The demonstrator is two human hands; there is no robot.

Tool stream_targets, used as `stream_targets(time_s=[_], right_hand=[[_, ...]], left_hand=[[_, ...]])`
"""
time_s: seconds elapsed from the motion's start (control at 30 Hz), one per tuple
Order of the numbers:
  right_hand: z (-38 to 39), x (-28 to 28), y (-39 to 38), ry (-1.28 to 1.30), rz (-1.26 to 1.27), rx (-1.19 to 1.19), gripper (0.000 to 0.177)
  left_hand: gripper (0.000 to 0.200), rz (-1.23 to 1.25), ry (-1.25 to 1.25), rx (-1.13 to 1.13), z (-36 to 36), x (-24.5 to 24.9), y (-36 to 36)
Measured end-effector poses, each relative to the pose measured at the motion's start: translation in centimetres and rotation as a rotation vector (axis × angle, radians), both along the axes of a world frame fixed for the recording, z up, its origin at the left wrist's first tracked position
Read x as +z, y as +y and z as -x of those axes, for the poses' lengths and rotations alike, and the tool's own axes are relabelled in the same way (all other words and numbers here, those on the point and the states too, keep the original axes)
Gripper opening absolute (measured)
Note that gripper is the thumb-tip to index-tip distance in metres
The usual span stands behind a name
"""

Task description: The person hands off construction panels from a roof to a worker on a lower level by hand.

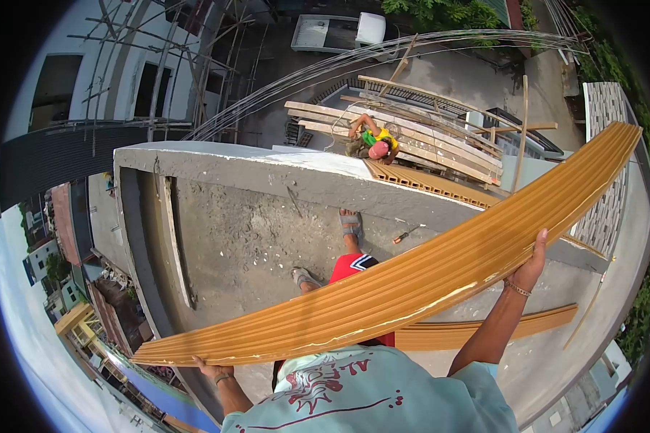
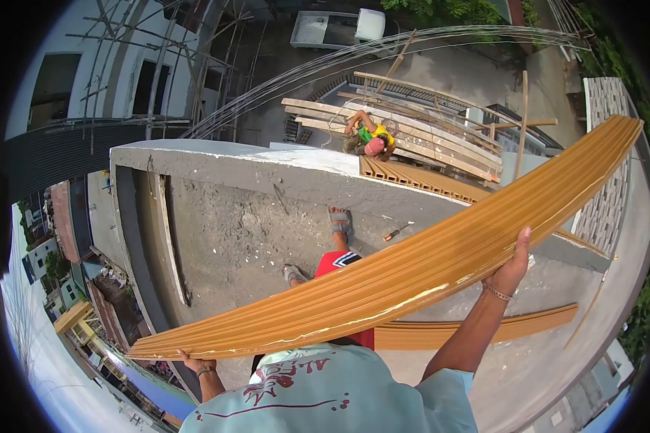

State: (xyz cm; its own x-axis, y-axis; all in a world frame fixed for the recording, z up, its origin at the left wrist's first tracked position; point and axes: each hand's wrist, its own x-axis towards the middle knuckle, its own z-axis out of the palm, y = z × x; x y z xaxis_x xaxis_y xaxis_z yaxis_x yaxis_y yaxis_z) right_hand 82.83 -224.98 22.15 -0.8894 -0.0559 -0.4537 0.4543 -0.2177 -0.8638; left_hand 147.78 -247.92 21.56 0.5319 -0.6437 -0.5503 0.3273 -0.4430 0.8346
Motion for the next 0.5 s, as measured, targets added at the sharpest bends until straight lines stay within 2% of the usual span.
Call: stream_targets(time_s=[0.33,0.5], right_hand=[[0.4,0.6,1.7,-0.021,-0.176,-0.187,0.055],[1.2,1.2,2.4,-0.006,-0.195,-0.205,0.056]], left_hand=[[0.064,-0.121,-0.024,-0.067,1.0,-2.5,-2.7],[0.061,-0.147,-0.025,-0.065,3.3,-3.5,-3.4]])
